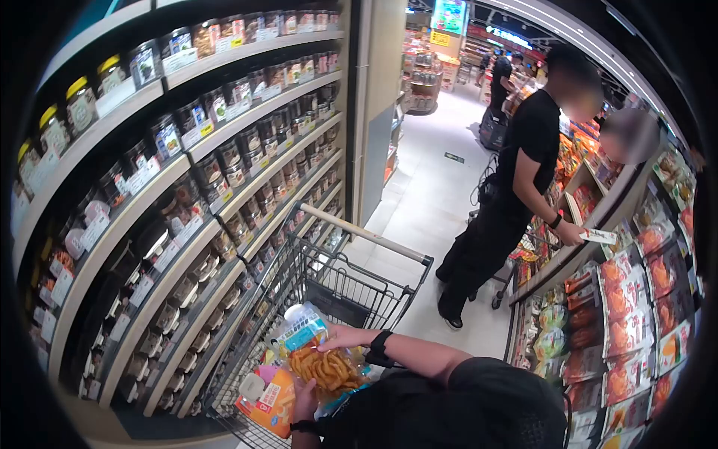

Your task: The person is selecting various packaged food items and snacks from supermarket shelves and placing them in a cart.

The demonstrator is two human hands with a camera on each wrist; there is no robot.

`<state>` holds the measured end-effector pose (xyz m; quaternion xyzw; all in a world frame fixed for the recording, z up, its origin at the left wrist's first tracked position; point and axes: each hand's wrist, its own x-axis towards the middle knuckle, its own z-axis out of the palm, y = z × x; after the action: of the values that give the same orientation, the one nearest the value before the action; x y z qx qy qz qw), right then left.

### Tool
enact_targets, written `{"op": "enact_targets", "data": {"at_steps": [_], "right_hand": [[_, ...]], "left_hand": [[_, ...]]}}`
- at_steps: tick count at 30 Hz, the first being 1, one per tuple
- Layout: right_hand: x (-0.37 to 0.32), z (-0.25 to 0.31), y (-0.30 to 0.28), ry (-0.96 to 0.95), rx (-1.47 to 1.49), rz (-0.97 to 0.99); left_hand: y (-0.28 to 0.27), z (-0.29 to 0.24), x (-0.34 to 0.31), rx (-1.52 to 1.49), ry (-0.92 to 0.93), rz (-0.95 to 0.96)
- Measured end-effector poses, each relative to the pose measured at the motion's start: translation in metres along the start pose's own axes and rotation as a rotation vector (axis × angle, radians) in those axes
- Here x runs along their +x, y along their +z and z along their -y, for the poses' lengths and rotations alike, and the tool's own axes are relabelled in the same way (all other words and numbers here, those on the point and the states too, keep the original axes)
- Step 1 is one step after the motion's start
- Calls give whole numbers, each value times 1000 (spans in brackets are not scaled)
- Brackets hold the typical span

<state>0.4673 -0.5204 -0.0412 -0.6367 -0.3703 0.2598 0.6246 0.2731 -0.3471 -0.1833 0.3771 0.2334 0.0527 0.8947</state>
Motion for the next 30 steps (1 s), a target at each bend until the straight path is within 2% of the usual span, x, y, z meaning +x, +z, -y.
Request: {"op": "enact_targets", "data": {"at_steps": [1,3,5,6,7,9,11,13,15,17,18,19,21,23,25,28,29,30], "right_hand": [[3,-29,-12,176,-53,164],[-6,-30,-28,369,-112,324],[-19,19,-30,574,-63,385],[-25,21,-29,479,-62,329],[-31,17,-28,487,-63,322],[-37,8,-19,173,90,118],[-42,4,-15,203,69,92],[-42,6,-30,242,11,37],[-48,14,-32,229,20,-9],[-49,-11,-23,184,102,-49],[-48,-32,-18,107,220,-98],[-50,-34,-20,111,228,-109],[-52,-36,-26,182,152,-34],[-49,-57,-22,153,195,-72],[-49,-71,-21,176,67,-84],[-57,-19,-20,231,166,-195],[-53,-31,-16,243,172,-200],[-40,-49,-10,156,-30,-322]], "left_hand": [[21,-15,-13,53,-19,25],[39,-18,-20,90,-49,58],[31,-11,-21,194,-131,65],[28,-8,-19,263,-172,41],[25,-3,-16,260,-180,47],[19,-1,-14,439,-34,209],[-33,28,0,521,-41,228],[-19,31,10,605,-33,263],[37,-4,-19,100,-369,31],[33,-1,-15,146,-343,34],[52,-13,-18,71,-299,92],[65,-20,-22,-4,-255,148],[64,-27,-25,-76,-300,190],[61,-31,-26,-150,-338,232],[47,-29,-34,185,-261,-24],[-108,25,-13,393,-180,-19],[-95,11,-42,640,-201,-97],[-86,1,-60,843,-235,-121]]}}
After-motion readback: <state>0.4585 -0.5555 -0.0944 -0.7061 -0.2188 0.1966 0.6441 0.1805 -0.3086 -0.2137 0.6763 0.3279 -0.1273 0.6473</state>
